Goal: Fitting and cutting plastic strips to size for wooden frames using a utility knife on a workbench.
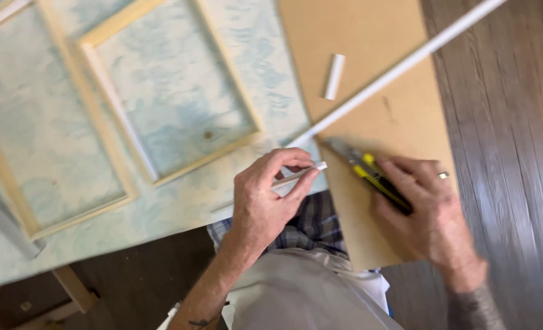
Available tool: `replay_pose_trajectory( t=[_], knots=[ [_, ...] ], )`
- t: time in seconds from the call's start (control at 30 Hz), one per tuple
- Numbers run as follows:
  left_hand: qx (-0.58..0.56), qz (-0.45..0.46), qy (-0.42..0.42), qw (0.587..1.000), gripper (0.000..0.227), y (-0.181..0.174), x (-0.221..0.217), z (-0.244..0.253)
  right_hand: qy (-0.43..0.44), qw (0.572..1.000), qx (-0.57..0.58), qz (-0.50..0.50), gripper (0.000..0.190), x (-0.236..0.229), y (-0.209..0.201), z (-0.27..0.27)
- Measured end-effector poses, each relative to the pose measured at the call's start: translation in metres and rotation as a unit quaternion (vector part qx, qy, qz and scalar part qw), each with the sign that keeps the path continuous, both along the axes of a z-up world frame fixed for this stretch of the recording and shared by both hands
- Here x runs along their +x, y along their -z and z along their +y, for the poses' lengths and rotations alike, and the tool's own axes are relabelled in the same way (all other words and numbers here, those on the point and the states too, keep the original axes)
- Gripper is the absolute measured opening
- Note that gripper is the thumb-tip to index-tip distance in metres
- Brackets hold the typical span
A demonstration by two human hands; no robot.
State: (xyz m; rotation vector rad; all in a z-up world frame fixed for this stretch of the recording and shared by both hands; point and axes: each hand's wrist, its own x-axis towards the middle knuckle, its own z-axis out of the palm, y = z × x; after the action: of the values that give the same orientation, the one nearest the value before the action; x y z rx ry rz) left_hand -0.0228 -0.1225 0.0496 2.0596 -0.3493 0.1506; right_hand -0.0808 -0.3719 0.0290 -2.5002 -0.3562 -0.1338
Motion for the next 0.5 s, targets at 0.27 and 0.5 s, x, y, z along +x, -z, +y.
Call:
replay_pose_trajectory(
  t=[0.27, 0.5],
  knots=[
    [0.119, -0.143, 0.003, 0.983, 0.035, 0.019, -0.003, 0.050, -0.098, 0.988, -0.114, 0.036, 0.055, 0.044, -0.014, -0.012],
    [0.115, -0.215, -0.027, 0.969, 0.020, 0.003, 0.012, 0.077, -0.151, 0.987, 0.043, -0.033, 0.029, 0.103, -0.071, 0.119]
  ],
)
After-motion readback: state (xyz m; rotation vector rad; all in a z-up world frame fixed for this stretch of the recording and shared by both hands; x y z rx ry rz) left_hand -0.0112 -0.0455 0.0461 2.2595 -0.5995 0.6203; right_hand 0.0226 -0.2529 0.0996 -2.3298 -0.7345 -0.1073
